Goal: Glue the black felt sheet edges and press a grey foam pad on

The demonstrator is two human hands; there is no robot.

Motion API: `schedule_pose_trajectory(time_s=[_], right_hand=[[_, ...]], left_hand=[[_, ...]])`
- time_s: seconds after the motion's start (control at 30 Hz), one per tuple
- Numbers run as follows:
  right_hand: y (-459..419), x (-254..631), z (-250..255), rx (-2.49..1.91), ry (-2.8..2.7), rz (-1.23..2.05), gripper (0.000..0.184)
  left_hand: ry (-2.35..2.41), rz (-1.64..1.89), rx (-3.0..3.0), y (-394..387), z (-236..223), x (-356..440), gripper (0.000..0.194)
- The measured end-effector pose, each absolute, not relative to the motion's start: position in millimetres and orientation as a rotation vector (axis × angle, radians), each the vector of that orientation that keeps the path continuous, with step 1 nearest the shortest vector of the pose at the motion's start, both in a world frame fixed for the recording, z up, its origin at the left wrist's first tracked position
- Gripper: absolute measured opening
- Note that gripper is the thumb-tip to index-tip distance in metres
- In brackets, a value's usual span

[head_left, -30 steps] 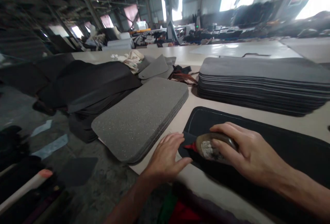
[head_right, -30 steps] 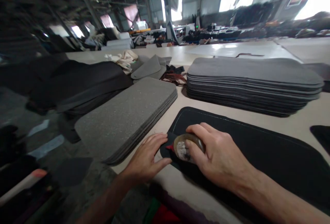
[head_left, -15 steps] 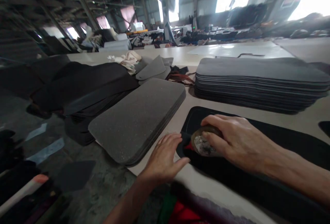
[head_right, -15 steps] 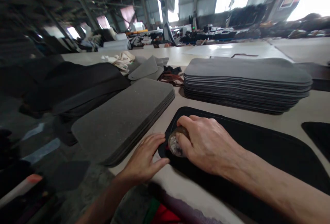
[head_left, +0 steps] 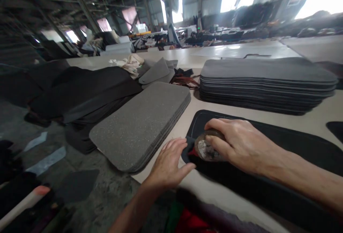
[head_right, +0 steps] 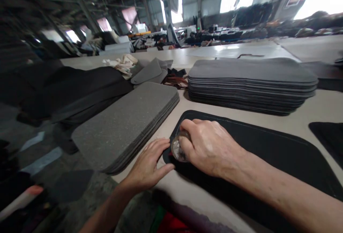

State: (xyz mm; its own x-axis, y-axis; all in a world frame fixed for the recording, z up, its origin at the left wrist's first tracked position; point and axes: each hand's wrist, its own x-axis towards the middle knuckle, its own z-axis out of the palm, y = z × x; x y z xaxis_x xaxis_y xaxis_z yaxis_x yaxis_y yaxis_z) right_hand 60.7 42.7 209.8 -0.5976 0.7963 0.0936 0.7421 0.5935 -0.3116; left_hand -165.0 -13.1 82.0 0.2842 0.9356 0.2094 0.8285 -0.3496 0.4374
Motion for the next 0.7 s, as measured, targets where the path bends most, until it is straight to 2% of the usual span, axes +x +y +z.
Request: schedule_pose_trajectory(time_s=[0.7], right_hand=[[30,109,223,-1.444,-2.608,0.352,0.026]], left_hand=[[1.646,0.655,2.381,-10,79,-167,0.054]])
